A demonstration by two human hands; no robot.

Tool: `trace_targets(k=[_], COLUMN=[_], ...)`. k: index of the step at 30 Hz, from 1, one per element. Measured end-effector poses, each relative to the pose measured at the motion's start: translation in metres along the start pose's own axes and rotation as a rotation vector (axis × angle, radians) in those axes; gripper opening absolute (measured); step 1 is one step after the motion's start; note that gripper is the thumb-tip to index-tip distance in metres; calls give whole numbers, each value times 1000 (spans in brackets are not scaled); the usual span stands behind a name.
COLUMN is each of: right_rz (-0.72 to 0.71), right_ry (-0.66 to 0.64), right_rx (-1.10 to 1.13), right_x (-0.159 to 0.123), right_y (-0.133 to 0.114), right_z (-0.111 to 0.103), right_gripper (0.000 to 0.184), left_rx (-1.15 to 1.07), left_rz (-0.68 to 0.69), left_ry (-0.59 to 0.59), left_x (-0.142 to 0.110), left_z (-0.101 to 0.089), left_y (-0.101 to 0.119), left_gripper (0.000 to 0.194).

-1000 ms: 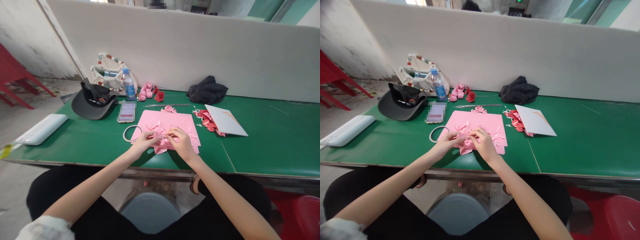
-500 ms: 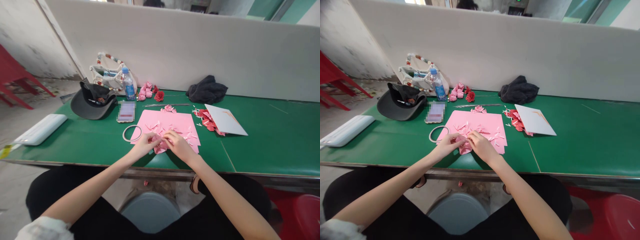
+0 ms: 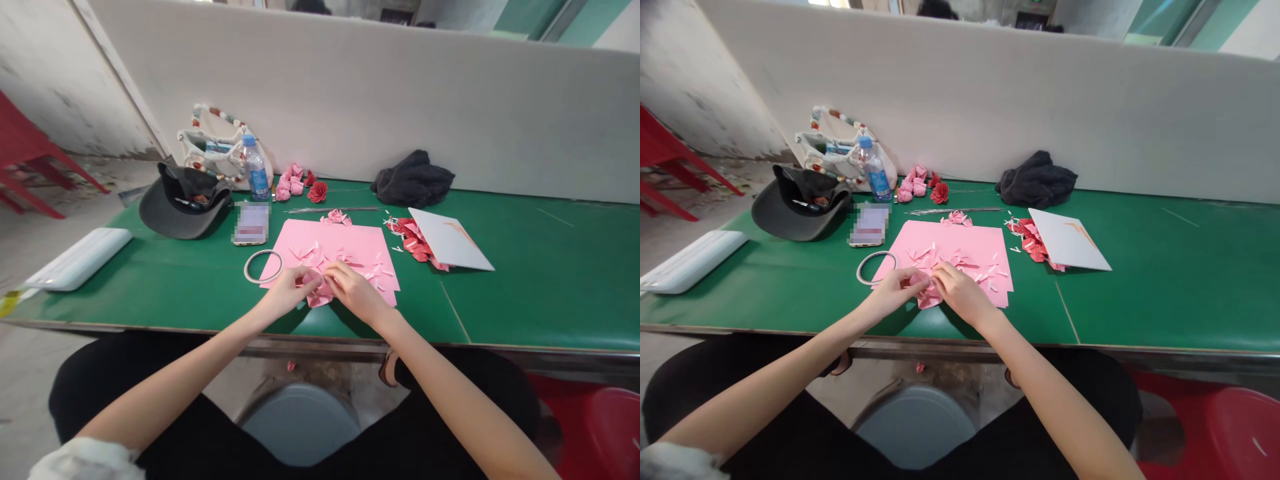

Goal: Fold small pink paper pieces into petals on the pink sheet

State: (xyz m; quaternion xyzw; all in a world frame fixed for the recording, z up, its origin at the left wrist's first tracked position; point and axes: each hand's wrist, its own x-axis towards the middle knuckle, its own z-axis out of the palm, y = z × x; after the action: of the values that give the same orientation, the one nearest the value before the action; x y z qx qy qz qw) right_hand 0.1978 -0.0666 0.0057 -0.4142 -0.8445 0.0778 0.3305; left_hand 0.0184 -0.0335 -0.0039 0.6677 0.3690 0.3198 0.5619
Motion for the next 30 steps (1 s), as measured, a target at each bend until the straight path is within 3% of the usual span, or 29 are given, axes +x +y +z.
trace_targets(k=[9,20,30], right_rz=[35,178,202], right_ry=[17,113,195], right_rx=[121,274,221], right_x=[-2,1,1], right_y=[5,0,-3], right_z=[2,1,0], right_gripper=[18,14,11], left_rx=[9,41,8], left_rz=[-4,0,6], left_ry=[16,12,38], left_x=[1,1,-1], left_z=[-2,-3,-1], left_y=[-1,1,6], left_gripper=[27,27,24])
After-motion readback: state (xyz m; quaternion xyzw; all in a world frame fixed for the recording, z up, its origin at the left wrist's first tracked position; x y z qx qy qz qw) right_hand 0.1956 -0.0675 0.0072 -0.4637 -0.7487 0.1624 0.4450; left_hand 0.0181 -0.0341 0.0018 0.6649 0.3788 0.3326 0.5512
